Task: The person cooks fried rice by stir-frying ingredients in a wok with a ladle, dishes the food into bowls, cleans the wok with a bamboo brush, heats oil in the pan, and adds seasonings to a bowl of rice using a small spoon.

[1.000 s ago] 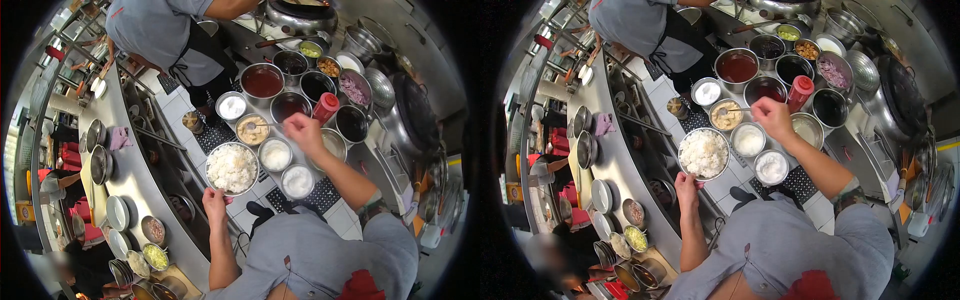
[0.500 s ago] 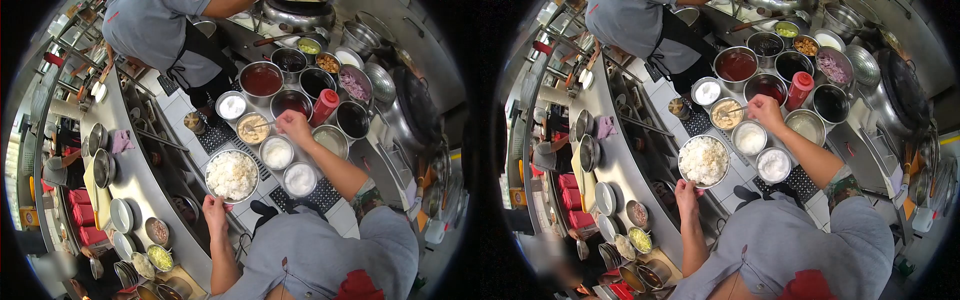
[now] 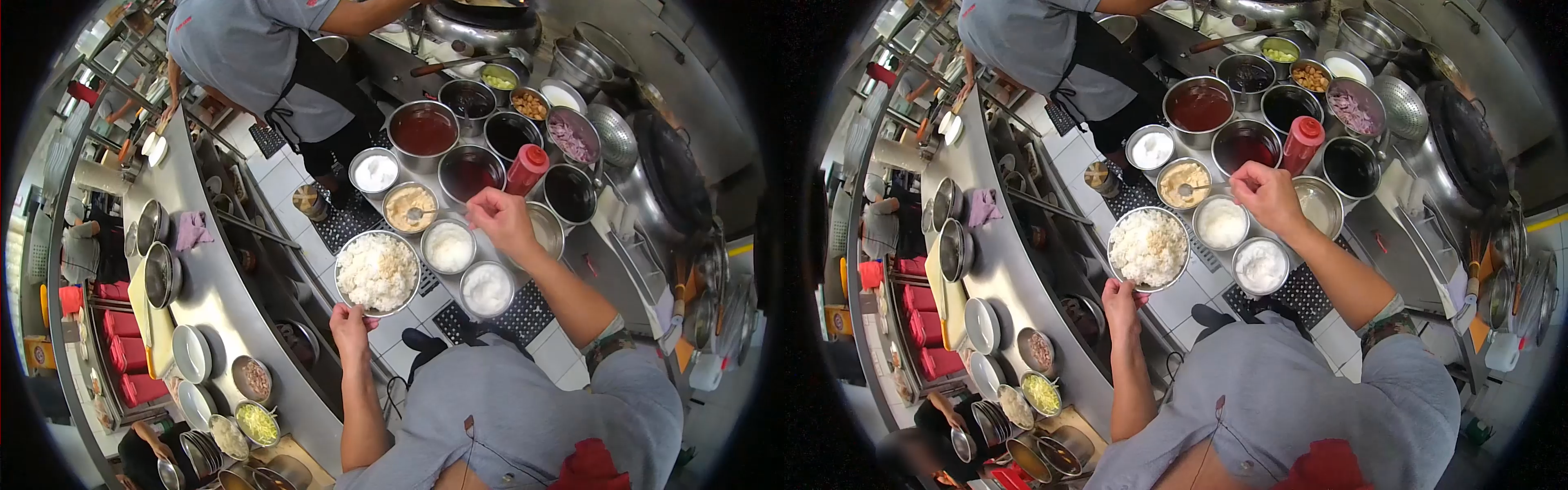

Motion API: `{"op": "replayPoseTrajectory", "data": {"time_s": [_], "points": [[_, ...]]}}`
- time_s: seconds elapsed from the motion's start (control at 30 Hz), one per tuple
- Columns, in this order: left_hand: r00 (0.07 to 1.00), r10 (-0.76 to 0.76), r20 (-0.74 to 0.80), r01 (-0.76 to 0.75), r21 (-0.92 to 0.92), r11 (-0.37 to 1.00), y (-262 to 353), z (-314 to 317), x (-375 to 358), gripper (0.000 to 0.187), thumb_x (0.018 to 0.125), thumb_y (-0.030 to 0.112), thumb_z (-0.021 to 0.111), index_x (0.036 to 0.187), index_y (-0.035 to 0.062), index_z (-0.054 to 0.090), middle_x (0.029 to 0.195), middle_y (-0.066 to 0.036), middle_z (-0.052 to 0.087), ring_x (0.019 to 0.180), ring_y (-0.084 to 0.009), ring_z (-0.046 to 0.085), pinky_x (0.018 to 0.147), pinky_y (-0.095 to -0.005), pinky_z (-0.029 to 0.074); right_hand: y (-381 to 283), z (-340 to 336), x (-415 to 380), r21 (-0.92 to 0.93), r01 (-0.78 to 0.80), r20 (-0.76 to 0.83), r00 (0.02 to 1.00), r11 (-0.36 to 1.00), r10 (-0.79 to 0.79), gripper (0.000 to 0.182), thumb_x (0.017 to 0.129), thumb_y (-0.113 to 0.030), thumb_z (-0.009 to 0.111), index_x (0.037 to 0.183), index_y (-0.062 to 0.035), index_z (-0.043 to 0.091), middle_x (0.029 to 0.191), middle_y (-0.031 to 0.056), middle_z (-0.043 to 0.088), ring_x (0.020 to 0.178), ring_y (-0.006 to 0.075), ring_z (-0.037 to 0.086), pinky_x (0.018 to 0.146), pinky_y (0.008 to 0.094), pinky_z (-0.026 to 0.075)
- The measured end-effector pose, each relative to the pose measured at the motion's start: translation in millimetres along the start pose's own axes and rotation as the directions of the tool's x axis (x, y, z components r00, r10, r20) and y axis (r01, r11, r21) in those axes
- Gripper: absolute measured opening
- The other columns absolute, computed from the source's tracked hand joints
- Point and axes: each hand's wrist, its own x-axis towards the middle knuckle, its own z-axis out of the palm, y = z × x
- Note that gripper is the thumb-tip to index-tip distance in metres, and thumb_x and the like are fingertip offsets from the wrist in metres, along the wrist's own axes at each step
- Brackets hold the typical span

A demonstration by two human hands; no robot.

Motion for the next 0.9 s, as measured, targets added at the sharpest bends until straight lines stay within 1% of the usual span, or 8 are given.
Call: {"op": "replayPoseTrajectory", "data": {"time_s": [0.03, 0.13, 0.17, 0.27, 0.37, 0.57, 0.8, 0.9], "points": [[1.000, 0.003, 0.006, -0.003, -0.008, 1.000, -2.0, 0.1, 1.4, 0.012, 0.090, 0.008, 0.055, 0.082, 0.0043, 0.047, 0.073, -0.007, 0.059, 0.054, -0.0143, 0.060, 0.050, -0.0254, 0.052, -3.8, 0.2, -0.9, -0.128, 0.022, -0.026, 0.999, 0.992, -0.026, 0.009, 0.085, -0.008, 0.064, 0.085, 0.0003, 0.066, 0.070, 0.0132, 0.069, 0.062, 0.0193, 0.069, 0.057, 0.0326, 0.053], [1.000, 0.006, 0.023, -0.006, -0.032, 0.999, -6.6, -3.2, 0.2, 0.011, 0.090, 0.007, 0.055, 0.082, 0.0050, 0.047, 0.073, -0.007, 0.059, 0.054, -0.0140, 0.059, 0.049, -0.0255, 0.051, 13.3, 10.0, 0.2, -0.361, 0.156, -0.001, 0.986, 0.919, -0.167, 0.008, 0.083, -0.009, 0.065, 0.084, -0.0013, 0.067, 0.070, 0.0114, 0.068, 0.061, 0.0206, 0.068, 0.059, 0.0314, 0.052], [1.000, 0.011, 0.028, -0.010, -0.042, 0.999, -7.3, -3.7, 0.2, 0.011, 0.090, 0.007, 0.055, 0.082, 0.0052, 0.047, 0.073, -0.007, 0.059, 0.053, -0.0139, 0.059, 0.049, -0.0255, 0.051, 21.9, 14.3, 2.0, -0.373, 0.139, 0.017, 0.990, 0.917, -0.143, 0.008, 0.081, -0.010, 0.066, 0.084, -0.0029, 0.067, 0.071, 0.0139, 0.067, 0.062, 0.0264, 0.068, 0.059, 0.0347, 0.052], [1.000, 0.007, 0.023, -0.006, -0.045, 0.999, -9.1, -8.5, -3.3, 0.010, 0.090, 0.006, 0.055, 0.083, 0.0057, 0.048, 0.074, -0.007, 0.059, 0.052, -0.0136, 0.059, 0.048, -0.0255, 0.051, 33.2, 26.1, 5.6, -0.409, 0.173, 0.013, 0.983, 0.896, -0.184, 0.008, 0.082, -0.010, 0.066, 0.083, -0.0023, 0.067, 0.070, 0.0135, 0.068, 0.062, 0.0247, 0.069, 0.059, 0.0346, 0.053], [1.000, 0.005, 0.006, -0.004, -0.022, 1.000, -7.2, -11.9, -9.2, 0.008, 0.089, 0.006, 0.055, 0.083, 0.0058, 0.049, 0.075, -0.007, 0.060, 0.053, -0.0138, 0.060, 0.047, -0.0253, 0.051, 23.9, 32.1, 8.2, -0.319, 0.027, -0.023, 0.999, 0.947, -0.036, 0.009, 0.081, -0.010, 0.065, 0.082, -0.0017, 0.067, 0.070, 0.0174, 0.067, 0.064, 0.0322, 0.068, 0.060, 0.0395, 0.053], [1.000, 0.003, 0.005, -0.002, -0.041, 0.999, -11.4, -18.7, -8.8, 0.007, 0.089, 0.006, 0.054, 0.084, 0.0057, 0.049, 0.076, -0.007, 0.061, 0.054, -0.0144, 0.061, 0.047, -0.0253, 0.052, 43.0, 14.7, 16.7, 0.016, -0.242, -0.068, 0.968, 0.970, 0.242, 0.009, 0.082, -0.007, 0.067, 0.080, 0.0023, 0.065, 0.070, 0.0112, 0.069, 0.057, 0.0154, 0.067, 0.053, 0.0311, 0.054], [0.999, 0.019, 0.040, -0.018, -0.026, 0.999, -12.3, -16.6, 2.3, 0.010, 0.089, 0.006, 0.055, 0.083, 0.0053, 0.048, 0.074, -0.008, 0.060, 0.054, -0.0149, 0.061, 0.049, -0.0258, 0.052, -5.5, -20.4, -12.2, 0.357, -0.235, 0.016, 0.969, 0.904, 0.246, 0.010, 0.087, -0.007, 0.066, 0.085, 0.0026, 0.064, 0.075, 0.0100, 0.069, 0.058, 0.0119, 0.065, 0.054, 0.0243, 0.053], [0.997, 0.003, 0.079, -0.004, 0.004, 1.000, -9.7, -13.6, 2.1, 0.011, 0.090, 0.007, 0.056, 0.083, 0.0049, 0.047, 0.073, -0.008, 0.059, 0.055, -0.0150, 0.062, 0.050, -0.0268, 0.052, -9.1, -23.0, -36.8, -0.035, -0.114, -0.042, 0.993, 0.993, 0.112, 0.009, 0.087, -0.008, 0.065, 0.085, 0.0005, 0.065, 0.074, 0.0078, 0.070, 0.062, 0.0133, 0.067, 0.056, 0.0248, 0.052]]}}
